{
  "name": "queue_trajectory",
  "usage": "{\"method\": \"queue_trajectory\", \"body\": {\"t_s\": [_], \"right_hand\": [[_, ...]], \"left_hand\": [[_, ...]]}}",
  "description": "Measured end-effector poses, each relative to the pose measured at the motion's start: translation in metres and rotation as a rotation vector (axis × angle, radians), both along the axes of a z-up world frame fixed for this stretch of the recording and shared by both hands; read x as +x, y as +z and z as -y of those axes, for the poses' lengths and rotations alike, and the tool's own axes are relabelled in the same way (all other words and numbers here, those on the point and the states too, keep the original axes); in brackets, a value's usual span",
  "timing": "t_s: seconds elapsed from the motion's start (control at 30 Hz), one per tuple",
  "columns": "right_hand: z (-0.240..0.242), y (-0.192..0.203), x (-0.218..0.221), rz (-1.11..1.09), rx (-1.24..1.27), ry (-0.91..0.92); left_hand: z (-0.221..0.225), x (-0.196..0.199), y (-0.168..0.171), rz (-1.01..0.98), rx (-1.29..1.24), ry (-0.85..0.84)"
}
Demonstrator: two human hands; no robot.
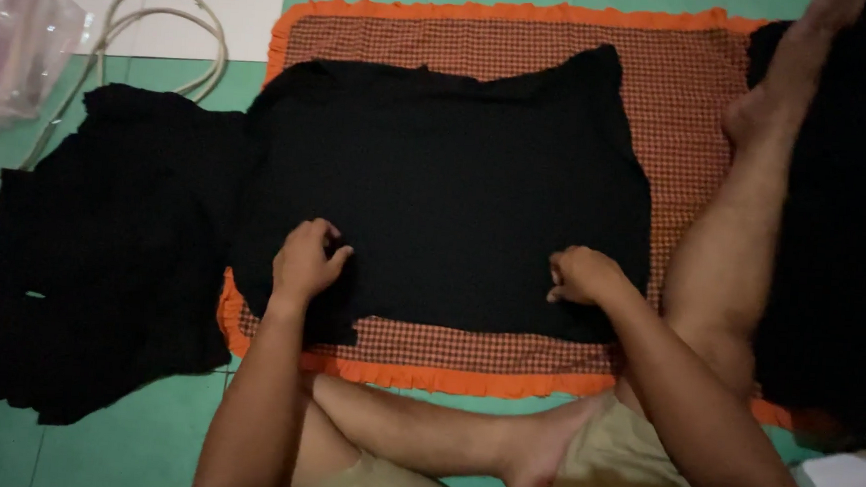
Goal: The person folds several black shirts on an orange checkered mat on the floor, smoothing each one out by hand and then stacking them.
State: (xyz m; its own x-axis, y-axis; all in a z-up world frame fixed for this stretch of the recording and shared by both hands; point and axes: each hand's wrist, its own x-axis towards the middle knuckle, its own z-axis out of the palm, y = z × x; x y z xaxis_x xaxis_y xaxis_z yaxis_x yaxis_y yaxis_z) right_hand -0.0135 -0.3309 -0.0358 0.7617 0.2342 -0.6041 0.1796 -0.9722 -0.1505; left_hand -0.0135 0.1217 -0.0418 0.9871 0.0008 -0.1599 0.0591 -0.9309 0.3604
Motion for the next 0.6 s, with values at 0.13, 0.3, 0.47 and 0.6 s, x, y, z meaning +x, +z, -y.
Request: {"method": "queue_trajectory", "body": {"t_s": [0.13, 0.3, 0.47, 0.6], "right_hand": [[-0.006, 0.021, 0.012, -0.089, -0.066, 0.016], [-0.029, 0.059, 0.038, 0.063, -0.011, -0.047], [-0.099, 0.055, 0.124, 0.266, -0.009, 0.070], [-0.168, 0.018, 0.215, 0.511, 0.146, 0.190]], "left_hand": [[-0.017, 0.005, -0.008, 0.083, -0.023, 0.187], [-0.004, 0.020, -0.017, -0.106, -0.026, 0.187], [0.042, 0.028, 0.084, -0.200, -0.134, 0.189], [0.048, 0.026, 0.076, -0.031, -0.116, 0.156]]}}
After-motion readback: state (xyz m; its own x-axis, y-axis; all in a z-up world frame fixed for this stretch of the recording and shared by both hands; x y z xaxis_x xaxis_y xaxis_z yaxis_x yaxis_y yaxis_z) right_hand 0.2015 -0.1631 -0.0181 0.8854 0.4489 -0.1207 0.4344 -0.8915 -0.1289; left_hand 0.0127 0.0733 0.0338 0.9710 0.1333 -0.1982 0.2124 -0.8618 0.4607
